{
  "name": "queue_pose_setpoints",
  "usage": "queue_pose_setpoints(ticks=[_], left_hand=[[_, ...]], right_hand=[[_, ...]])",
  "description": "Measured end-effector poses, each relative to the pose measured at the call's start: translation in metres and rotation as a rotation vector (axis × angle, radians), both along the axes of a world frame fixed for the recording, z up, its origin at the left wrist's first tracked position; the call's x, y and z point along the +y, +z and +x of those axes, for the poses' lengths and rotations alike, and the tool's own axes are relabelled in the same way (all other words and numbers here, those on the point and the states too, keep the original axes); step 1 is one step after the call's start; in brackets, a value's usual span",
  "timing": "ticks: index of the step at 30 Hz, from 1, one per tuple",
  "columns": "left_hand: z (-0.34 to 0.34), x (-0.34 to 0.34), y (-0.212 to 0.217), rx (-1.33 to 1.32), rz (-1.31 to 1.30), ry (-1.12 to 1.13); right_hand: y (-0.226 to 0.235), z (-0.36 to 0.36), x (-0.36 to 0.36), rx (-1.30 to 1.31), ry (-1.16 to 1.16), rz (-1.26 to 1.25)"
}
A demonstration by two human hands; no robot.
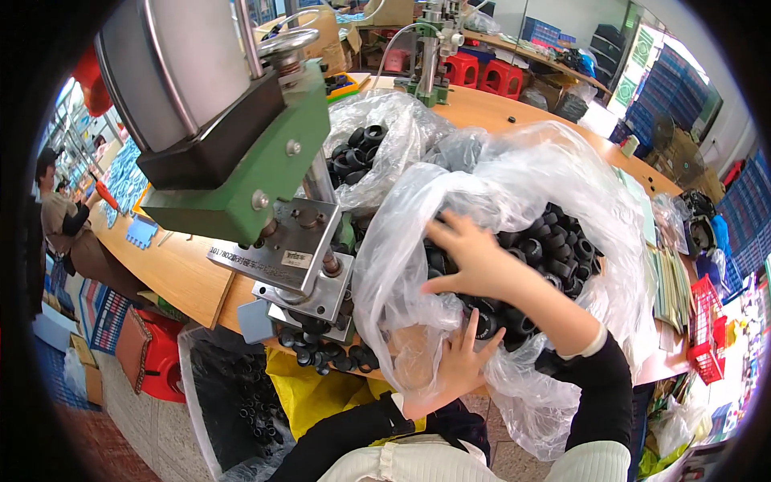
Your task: Operating a pneumatic press machine to assemble black rubber rings or foam components.
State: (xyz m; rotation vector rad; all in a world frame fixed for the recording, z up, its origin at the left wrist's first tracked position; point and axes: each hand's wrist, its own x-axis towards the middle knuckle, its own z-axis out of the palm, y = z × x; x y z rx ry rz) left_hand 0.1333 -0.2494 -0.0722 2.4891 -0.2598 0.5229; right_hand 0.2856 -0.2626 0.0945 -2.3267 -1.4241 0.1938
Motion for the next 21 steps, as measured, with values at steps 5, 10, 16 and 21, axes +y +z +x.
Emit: queue_pose_setpoints(ticks=[5,10,16,21], left_hand=[[-0.016,0.000,0.006,0.174,0.076,0.027],[-0.054,0.007,0.024,-0.099,-0.103,-0.083],[-0.033,0.070,0.016,-0.089,-0.459,0.552],[0.035,0.088,0.003,0.494,-1.169,0.670]], right_hand=[[-0.075,-0.024,0.060,-0.050,-0.011,-0.282],[-0.122,-0.027,0.080,-0.434,-0.024,-0.259],[-0.100,-0.026,0.071,-0.216,0.075,-0.342],[0.041,-0.093,-0.040,0.011,-0.043,0.029]])
